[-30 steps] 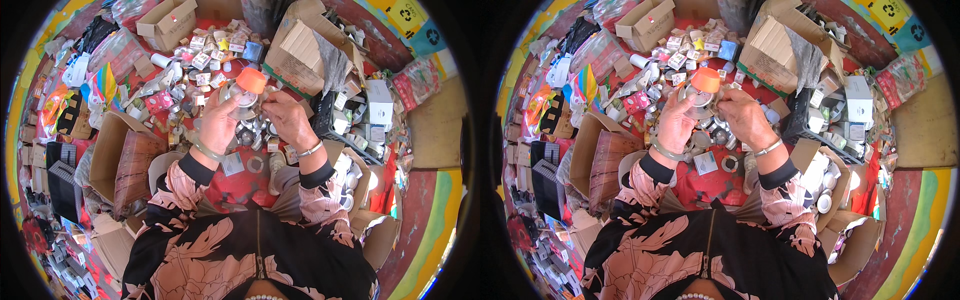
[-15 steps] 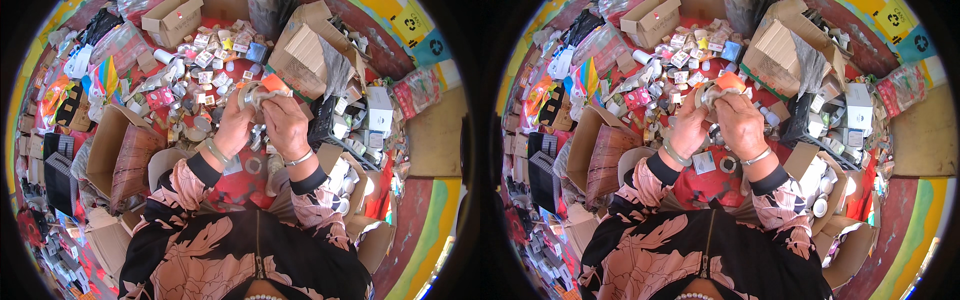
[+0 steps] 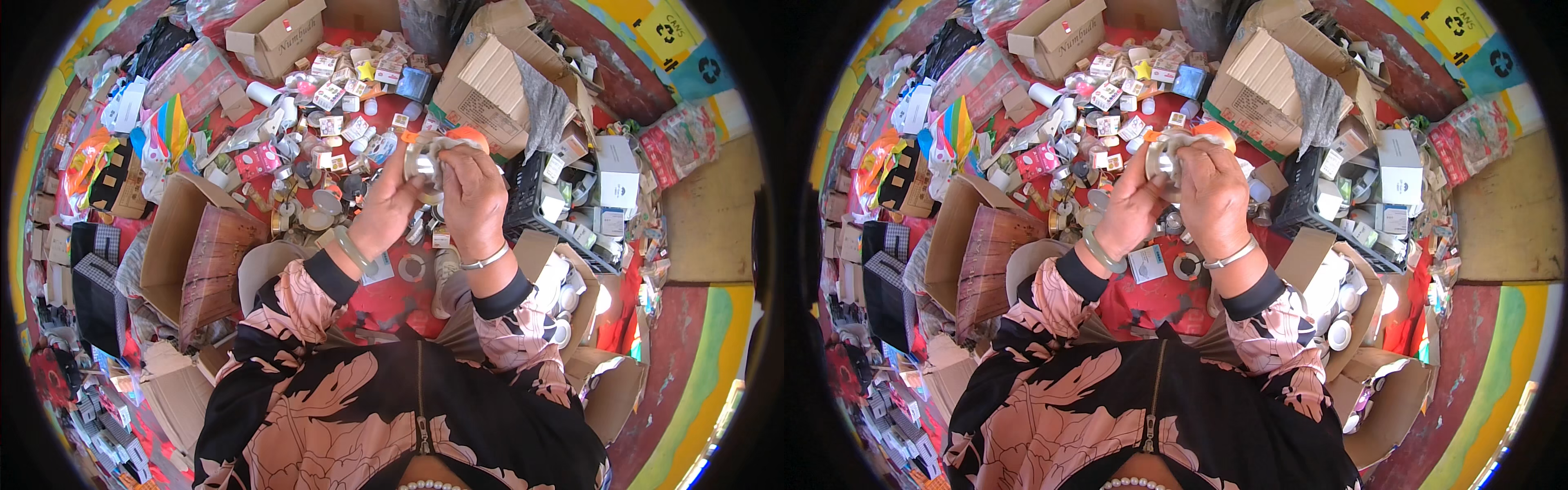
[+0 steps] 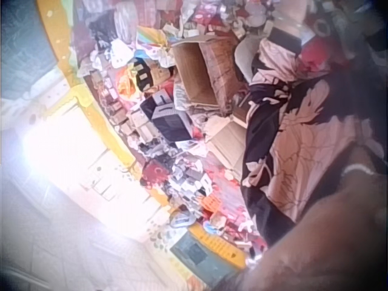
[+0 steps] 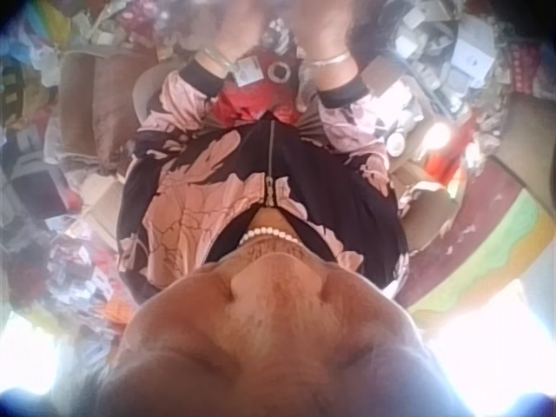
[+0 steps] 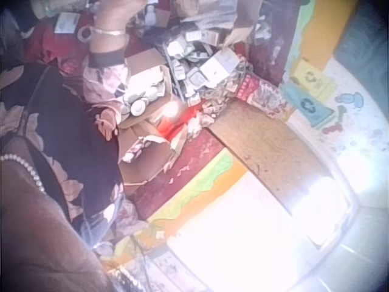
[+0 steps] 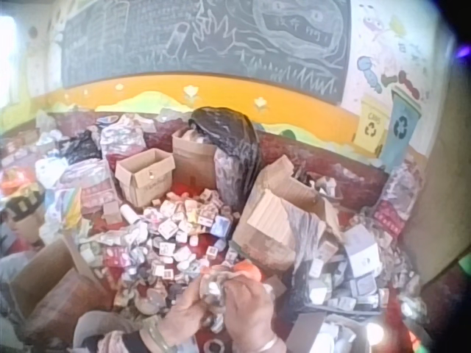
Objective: The person sits on the floor and cleans small white containers using a cloth and a small brush. They wipe the inside and outside of each container, then place them into a cardboard box.
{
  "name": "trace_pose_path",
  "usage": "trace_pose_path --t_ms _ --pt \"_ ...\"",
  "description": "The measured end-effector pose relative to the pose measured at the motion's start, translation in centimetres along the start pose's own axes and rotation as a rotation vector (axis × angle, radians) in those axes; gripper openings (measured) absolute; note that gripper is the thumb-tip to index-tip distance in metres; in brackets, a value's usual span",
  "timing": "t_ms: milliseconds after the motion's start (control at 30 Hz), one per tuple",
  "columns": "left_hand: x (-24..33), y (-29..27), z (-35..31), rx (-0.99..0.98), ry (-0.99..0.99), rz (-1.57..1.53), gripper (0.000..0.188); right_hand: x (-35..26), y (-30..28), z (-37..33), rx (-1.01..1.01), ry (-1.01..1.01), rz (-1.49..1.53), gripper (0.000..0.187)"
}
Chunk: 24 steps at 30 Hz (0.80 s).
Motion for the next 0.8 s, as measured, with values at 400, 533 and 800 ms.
trace_pose_path --t_ms 400,533,800 --pt "2.0 0.8 0.4 0.036 -0.101 -0.370 0.041 -0.1 -0.5 0.0 0.068 -0.122 -0.390 0.017" --pt "2.0 0.5 0.3 0.100 -0.065 -0.363 0.041 -0.4 -0.2 0.0 0.017 -0.040 -0.214 0.014" --pt "1.0 0.1 0.0 0.145 -0.071 0.010 0.044 0.1 0.5 -0.1 -0.003 0.124 0.023 0.010"
Point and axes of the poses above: each hand's wrist, its own z-axis towards the middle knuckle, its own y-axis out of the palm, x = y × z, the point moved 5 cm from there along z, towards the middle knuckle, and after that the axes turned 15 degrees about -z, right-handed, at the moved point
